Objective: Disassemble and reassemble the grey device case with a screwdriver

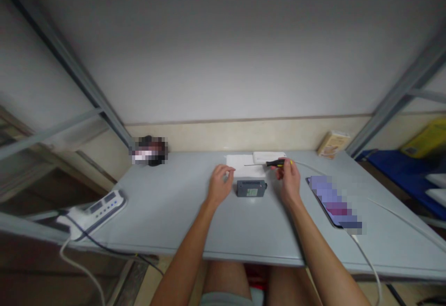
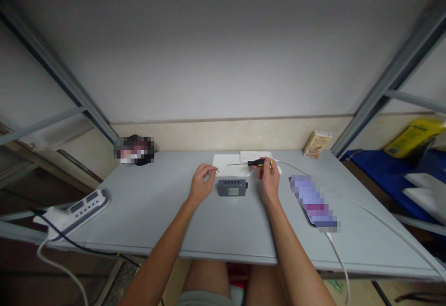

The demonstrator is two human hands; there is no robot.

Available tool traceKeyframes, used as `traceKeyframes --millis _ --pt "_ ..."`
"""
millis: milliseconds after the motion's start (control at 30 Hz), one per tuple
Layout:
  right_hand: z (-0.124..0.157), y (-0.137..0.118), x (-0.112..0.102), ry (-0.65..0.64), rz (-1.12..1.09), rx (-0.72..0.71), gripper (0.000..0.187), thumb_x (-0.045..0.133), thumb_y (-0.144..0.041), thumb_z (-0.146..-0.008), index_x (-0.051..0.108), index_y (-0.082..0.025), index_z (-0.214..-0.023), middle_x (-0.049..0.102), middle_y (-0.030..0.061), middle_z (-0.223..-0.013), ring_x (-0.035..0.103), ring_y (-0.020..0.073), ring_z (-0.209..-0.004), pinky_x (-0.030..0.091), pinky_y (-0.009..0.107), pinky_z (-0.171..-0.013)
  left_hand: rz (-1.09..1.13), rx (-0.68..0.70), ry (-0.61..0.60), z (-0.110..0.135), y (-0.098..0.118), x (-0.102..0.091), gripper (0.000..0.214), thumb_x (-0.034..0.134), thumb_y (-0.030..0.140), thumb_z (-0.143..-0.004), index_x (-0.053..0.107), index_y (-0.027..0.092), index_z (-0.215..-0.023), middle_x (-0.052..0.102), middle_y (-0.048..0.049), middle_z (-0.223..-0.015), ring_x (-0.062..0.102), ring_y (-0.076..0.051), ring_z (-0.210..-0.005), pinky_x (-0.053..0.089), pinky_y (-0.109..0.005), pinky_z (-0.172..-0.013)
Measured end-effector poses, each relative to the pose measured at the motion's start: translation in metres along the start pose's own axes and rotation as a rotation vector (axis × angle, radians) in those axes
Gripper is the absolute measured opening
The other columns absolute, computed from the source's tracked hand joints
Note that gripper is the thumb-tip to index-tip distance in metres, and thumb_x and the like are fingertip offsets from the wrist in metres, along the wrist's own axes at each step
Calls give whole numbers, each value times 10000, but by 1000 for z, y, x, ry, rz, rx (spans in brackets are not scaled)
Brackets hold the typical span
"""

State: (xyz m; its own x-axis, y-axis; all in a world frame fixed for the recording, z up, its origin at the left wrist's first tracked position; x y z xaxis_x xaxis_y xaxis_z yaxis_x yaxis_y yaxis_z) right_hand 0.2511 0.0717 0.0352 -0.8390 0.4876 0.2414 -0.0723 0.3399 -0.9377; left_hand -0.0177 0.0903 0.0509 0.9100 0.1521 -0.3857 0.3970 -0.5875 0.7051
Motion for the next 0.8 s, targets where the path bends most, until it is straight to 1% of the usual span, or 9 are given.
traceKeyframes --millis 67,100,233,333,433,667,800 --pt "-3 3 -4 21 -92 32 532 601 -723 -816 607 -214 -969 642 -24 -631 419 104 -473 290 245 -473 154 -94 -85 1 -6 8 225 540 288 -945 718 177 -865 645 -44 -836 533 -157 -732 419 -277 -704" --pt "-4 5 -3 18 -125 48 531 613 -724 -807 604 -214 -956 630 -28 -621 425 102 -472 289 243 -473 226 -145 -136 2 -9 12 232 547 304 -931 717 168 -849 643 -41 -819 515 -150 -702 398 -270 -675" --pt "-2 5 2 -21 -174 76 520 637 -718 -794 609 -213 -915 584 -43 -600 440 94 -471 280 240 -470 462 -306 -306 8 -14 27 227 612 343 -840 717 142 -853 630 -38 -787 527 -162 -743 373 -266 -687" --pt "0 3 6 -42 -176 87 521 653 -720 -779 623 -214 -897 577 -45 -600 430 89 -467 272 240 -464 557 -377 -395 11 -13 34 239 669 354 -769 711 138 -861 595 -23 -749 528 -168 -757 370 -263 -700" --pt "2 3 8 -53 -170 102 517 655 -724 -775 631 -220 -886 566 -48 -576 420 94 -462 274 243 -462 599 -418 -426 11 -13 36 242 695 340 -732 707 142 -870 578 -15 -746 521 -163 -755 364 -259 -699" --pt "2 4 7 -36 -202 116 531 698 -728 -727 642 -222 -878 575 -46 -610 434 93 -476 274 240 -457 650 -444 -419 12 -18 40 244 720 325 -704 706 144 -867 575 -12 -754 508 -156 -754 355 -257 -703" --pt "3 3 8 -43 -199 112 515 691 -716 -745 645 -220 -876 549 -50 -605 429 90 -475 268 237 -451 661 -452 -429 13 -19 40 253 731 324 -698 704 145 -873 576 -13 -761 507 -157 -760 354 -257 -702"
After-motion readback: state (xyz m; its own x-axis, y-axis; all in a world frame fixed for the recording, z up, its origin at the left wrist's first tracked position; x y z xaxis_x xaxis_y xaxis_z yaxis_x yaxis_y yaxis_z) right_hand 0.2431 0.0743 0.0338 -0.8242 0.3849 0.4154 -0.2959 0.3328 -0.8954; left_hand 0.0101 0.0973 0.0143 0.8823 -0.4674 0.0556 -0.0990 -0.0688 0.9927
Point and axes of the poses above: each hand's wrist, its own z-axis away from the middle knuckle, its own x-axis out of the palm, y = z × x, the point moved 9 cm from there along -z, towards the middle knuckle
